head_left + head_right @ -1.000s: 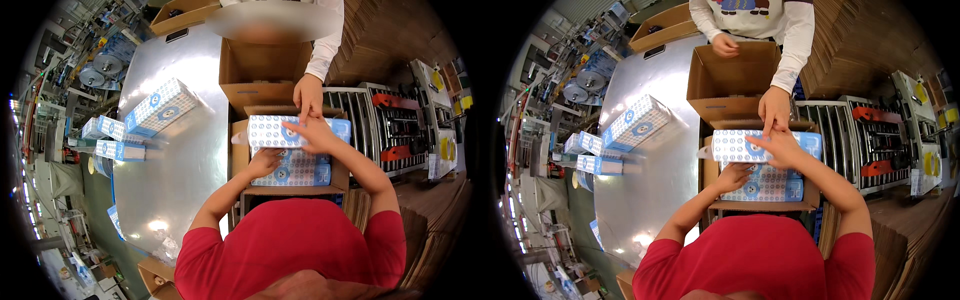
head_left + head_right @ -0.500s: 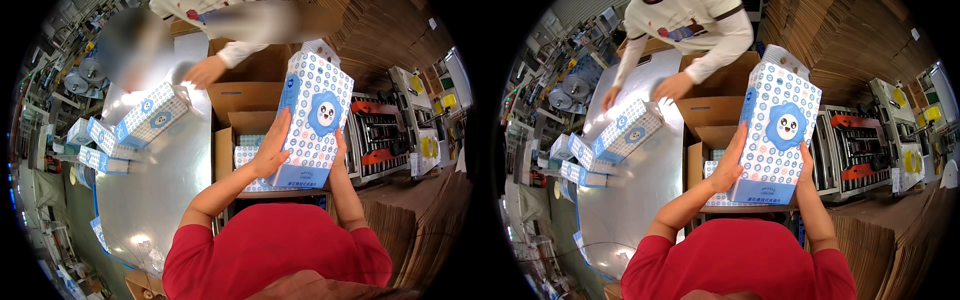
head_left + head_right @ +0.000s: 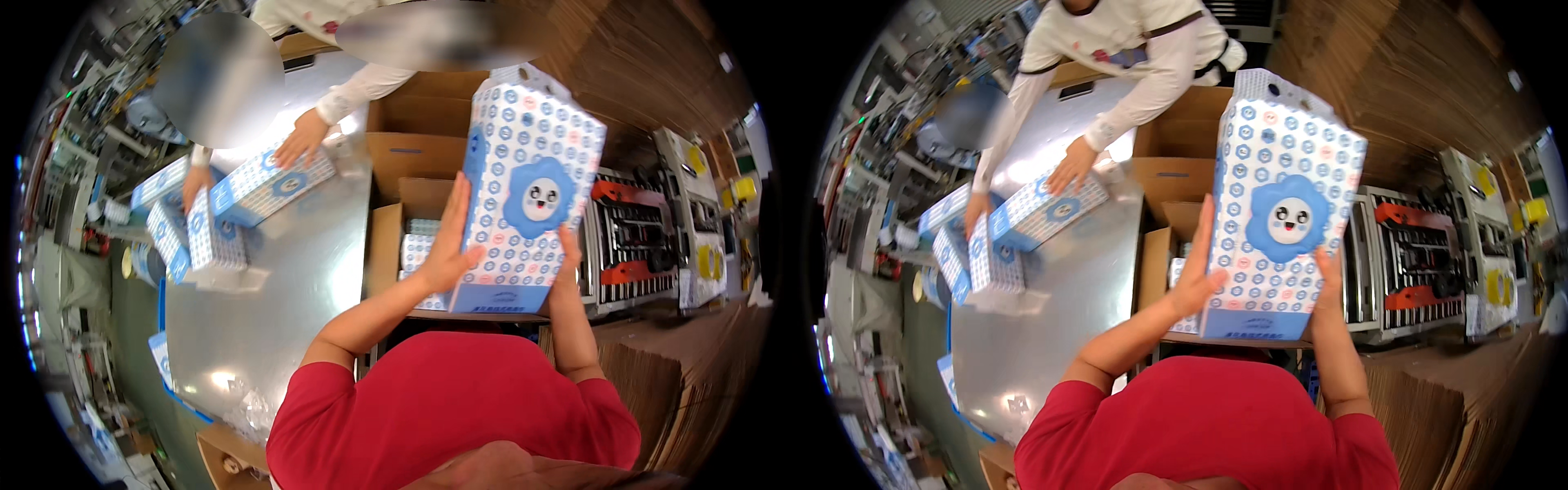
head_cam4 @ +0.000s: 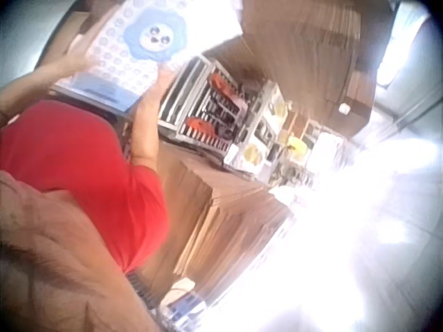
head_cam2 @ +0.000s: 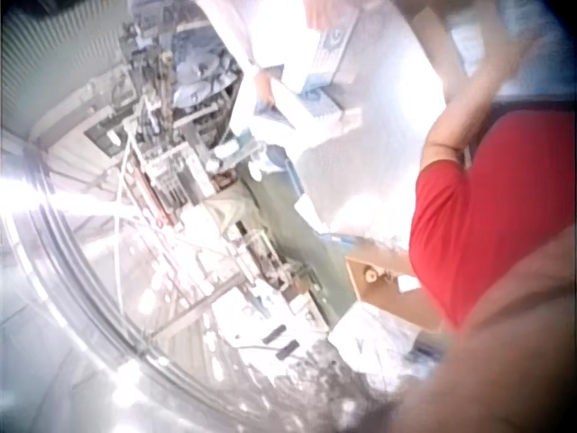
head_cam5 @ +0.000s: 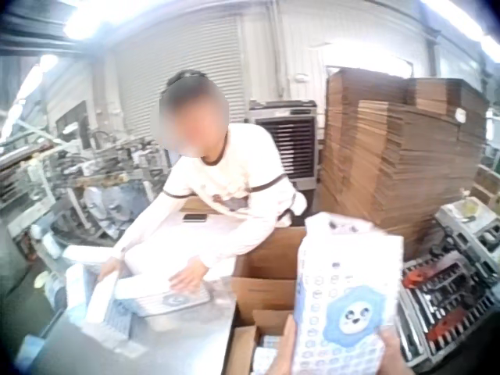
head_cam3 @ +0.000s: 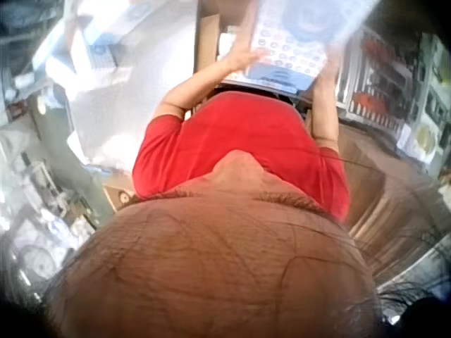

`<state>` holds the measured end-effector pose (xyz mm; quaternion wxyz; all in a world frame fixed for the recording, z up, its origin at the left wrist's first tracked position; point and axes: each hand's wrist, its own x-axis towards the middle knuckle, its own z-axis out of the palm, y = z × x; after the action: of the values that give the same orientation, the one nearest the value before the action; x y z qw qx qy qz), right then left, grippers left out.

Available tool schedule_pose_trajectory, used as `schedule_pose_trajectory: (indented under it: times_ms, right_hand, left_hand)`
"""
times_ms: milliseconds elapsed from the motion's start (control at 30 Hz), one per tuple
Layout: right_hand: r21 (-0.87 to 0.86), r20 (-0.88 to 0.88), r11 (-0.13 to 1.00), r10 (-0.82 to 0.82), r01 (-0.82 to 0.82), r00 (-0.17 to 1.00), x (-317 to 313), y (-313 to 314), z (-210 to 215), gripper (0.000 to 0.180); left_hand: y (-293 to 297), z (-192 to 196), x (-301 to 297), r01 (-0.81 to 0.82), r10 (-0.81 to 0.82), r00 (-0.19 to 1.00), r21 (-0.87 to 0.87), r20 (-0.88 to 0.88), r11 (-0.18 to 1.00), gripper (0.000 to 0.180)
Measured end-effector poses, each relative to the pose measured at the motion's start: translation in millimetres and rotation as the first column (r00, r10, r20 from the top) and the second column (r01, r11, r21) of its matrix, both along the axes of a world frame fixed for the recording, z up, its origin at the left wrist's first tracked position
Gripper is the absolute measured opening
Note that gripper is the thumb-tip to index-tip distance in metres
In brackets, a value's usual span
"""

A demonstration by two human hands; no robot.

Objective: The person packs blue and white rectangular boxes into cardboard shipping boxes on a metal table, folds the box flaps closed, and places them onto a conveyor belt.

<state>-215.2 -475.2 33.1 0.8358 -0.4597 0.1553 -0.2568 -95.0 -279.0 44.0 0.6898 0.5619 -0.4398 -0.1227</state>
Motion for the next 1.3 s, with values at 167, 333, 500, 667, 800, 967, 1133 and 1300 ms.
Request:
schedule_pose_trajectory:
  times_ms: [167, 333, 500, 667, 800, 967, 1133, 1300]
  right_hand:
    - [-0.227, 0.156, 0.938, 0.301, -0.262, 0.941, 5, -12, 2, 0.077]
    - [-0.635, 0.012, 0.683, 0.477, -0.361, 0.879, 67, 68, 38, 0.09]
    - [-0.765, 0.001, 0.531, 0.567, -0.365, 0.824, 45, 94, 43, 0.1]
    - [-0.792, 0.08, 0.57, 0.453, -0.219, 0.888, -7, 40, 51, 0.094]
    - [-0.82, 0.043, 0.544, 0.371, -0.18, 0.928, -30, -2, 56, 0.078]
    - [-0.73, 0.009, 0.647, 0.335, -0.223, 0.942, -62, -37, 36, 0.065]
    - [-0.673, -0.129, 0.603, 0.473, -0.427, 0.871, -85, -51, 6, 0.044]
    - [-0.776, -0.232, 0.316, 0.661, -0.545, 0.714, -89, 5, 14, 0.04]
  left_hand:
    - [38, -24, -37, -0.086, 0.118, 0.954, 0.126, -0.275, 0.988, 0.105]
    - [158, -68, -7, -0.288, 0.346, 0.798, 0.193, -0.493, 0.938, 0.067]
    - [155, -25, 29, -0.182, 0.144, 0.937, -0.095, -0.317, 0.979, 0.078]
    - [94, 20, 14, -0.108, 0.106, 0.994, -0.225, -0.023, 0.968, 0.086]
    - [67, 71, -34, -0.486, 0.461, 0.786, -0.048, 0.412, 0.872, 0.092]
    - [75, 111, -78, -0.906, 0.327, 0.306, 0.168, 0.894, 0.389, 0.088]
    - [126, 115, -159, -0.902, 0.192, 0.432, 0.42, 0.881, 0.101, 0.075]
    - [185, 95, -255, -0.766, -0.271, 0.613, 0.643, 0.742, 0.027, 0.055]
